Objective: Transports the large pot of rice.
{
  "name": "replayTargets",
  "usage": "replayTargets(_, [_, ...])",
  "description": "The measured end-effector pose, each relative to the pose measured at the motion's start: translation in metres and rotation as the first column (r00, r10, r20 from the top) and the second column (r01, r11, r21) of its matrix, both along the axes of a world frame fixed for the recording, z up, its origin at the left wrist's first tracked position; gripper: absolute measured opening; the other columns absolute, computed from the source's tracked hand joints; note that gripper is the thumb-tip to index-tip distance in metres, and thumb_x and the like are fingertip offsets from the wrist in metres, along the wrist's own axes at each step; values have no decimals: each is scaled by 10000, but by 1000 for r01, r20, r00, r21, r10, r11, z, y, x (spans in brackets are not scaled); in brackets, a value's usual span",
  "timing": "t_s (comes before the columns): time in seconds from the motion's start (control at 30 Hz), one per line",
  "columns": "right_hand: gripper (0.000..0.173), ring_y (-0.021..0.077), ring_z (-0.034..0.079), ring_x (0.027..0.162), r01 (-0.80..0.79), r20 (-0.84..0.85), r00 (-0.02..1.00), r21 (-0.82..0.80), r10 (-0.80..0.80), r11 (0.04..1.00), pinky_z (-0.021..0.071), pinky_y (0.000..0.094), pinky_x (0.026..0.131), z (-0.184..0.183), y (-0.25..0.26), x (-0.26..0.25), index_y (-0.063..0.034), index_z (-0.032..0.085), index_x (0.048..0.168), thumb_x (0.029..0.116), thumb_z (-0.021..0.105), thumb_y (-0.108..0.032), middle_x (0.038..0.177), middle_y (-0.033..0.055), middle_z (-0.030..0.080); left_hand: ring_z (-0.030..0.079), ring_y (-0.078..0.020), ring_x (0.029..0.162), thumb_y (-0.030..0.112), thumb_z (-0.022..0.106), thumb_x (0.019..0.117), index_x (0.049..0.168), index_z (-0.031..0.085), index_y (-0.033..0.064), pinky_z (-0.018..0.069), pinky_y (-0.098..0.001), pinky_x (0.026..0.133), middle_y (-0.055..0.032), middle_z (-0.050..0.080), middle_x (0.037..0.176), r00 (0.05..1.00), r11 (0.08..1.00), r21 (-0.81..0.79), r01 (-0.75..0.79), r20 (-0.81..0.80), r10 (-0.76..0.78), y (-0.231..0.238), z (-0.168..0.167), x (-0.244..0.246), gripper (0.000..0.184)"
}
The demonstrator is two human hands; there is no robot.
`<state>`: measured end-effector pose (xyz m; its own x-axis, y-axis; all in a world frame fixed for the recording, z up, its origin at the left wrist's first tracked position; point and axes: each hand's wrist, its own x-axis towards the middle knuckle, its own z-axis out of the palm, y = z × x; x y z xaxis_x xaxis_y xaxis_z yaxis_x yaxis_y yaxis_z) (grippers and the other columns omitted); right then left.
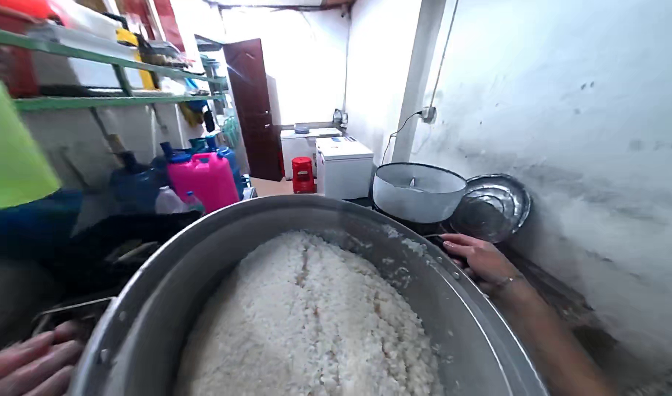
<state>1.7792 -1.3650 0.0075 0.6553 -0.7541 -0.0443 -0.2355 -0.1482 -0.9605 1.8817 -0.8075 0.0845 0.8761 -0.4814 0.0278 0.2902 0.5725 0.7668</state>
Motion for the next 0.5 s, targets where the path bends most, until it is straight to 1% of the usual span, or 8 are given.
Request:
replayTargets(0.07, [276, 31, 402, 475, 71, 23, 997, 17, -72, 997, 330, 186, 425, -3, -49, 30, -83, 646, 1316, 1072, 530, -139, 719, 10, 561, 501, 46, 437, 105, 298, 1001, 926, 601, 82, 400, -72, 396, 49, 571, 606, 1000, 996, 87, 8, -12, -7, -55, 8, 66, 313])
replayTargets(0.17, [257, 8, 390, 451, 176, 37, 984, -21, -175, 984, 322, 162, 401, -7, -122, 63, -65, 648, 1285, 1071, 519, -128, 697, -8, 553, 470, 47, 431, 115, 316, 1036, 936, 630, 73, 391, -78, 395, 62, 520, 588, 996, 995, 69, 73, -50, -70, -135, -8, 163, 332])
replayTargets(0.23, [269, 9, 413, 479, 232, 1, 972, -71, -233, 970, 341, 168, 423, -9, -165, 79, -82, 636, 1301, 1080, 501, -153, 743, -13, 573, 424, 49, 398, 120, 312, 1040, 911, 603, 74, 353, -79, 363, 56, 482, 561, 993, 998, 47, 40, -113, -34, -200, -22, 213, 322])
replayTargets(0.3, [273, 14, 443, 493, 308, 14, 951, -108, -308, 945, 359, 173, 427, -10, -212, 99, -66, 636, 1298, 1077, 495, -141, 768, -7, 592, 400, 52, 392, 144, 332, 1037, 881, 598, 100, 349, -81, 356, 69, 454, 566, 983, 993, 24, 120, -142, -115, -268, -26, 269, 311])
replayTargets(0.37, [279, 17, 456, 499, 398, 8, 917, -109, -400, 911, 363, 178, 427, -16, -252, 111, -75, 635, 1304, 1075, 490, -141, 767, -4, 593, 379, 47, 388, 163, 339, 1038, 863, 590, 97, 348, -89, 356, 72, 424, 560, 962, 974, 9, 226, -157, -222, -331, -33, 322, 313])
replayTargets(0.4, [285, 17, 451, 497, 435, -15, 898, -112, -439, 894, 356, 178, 425, -16, -268, 113, -86, 629, 1316, 1080, 484, -154, 758, -7, 582, 361, 44, 385, 179, 336, 1053, 852, 577, 98, 335, -92, 355, 75, 402, 556, 950, 964, 18, 266, -174, -259, -361, -35, 343, 324])
replayTargets(0.47, [301, 1, 480, 511, 488, -37, 869, -108, -494, 866, 382, 168, 434, -6, -292, 119, -89, 605, 1345, 1089, 468, -167, 760, -20, 585, 341, 33, 380, 188, 357, 1060, 824, 584, 93, 330, -105, 360, 76, 374, 534, 920, 935, 26, 355, -189, -344, -420, -29, 392, 341])
replayTargets(0.5, [303, -18, 500, 534, 492, -42, 865, -123, -499, 862, 403, 152, 456, 4, -292, 123, -56, 573, 1351, 1092, 449, -153, 777, -25, 587, 337, 30, 383, 180, 361, 1057, 823, 584, 89, 328, -108, 362, 76, 372, 537, 898, 914, 17, 406, -192, -396, -449, -24, 416, 336])
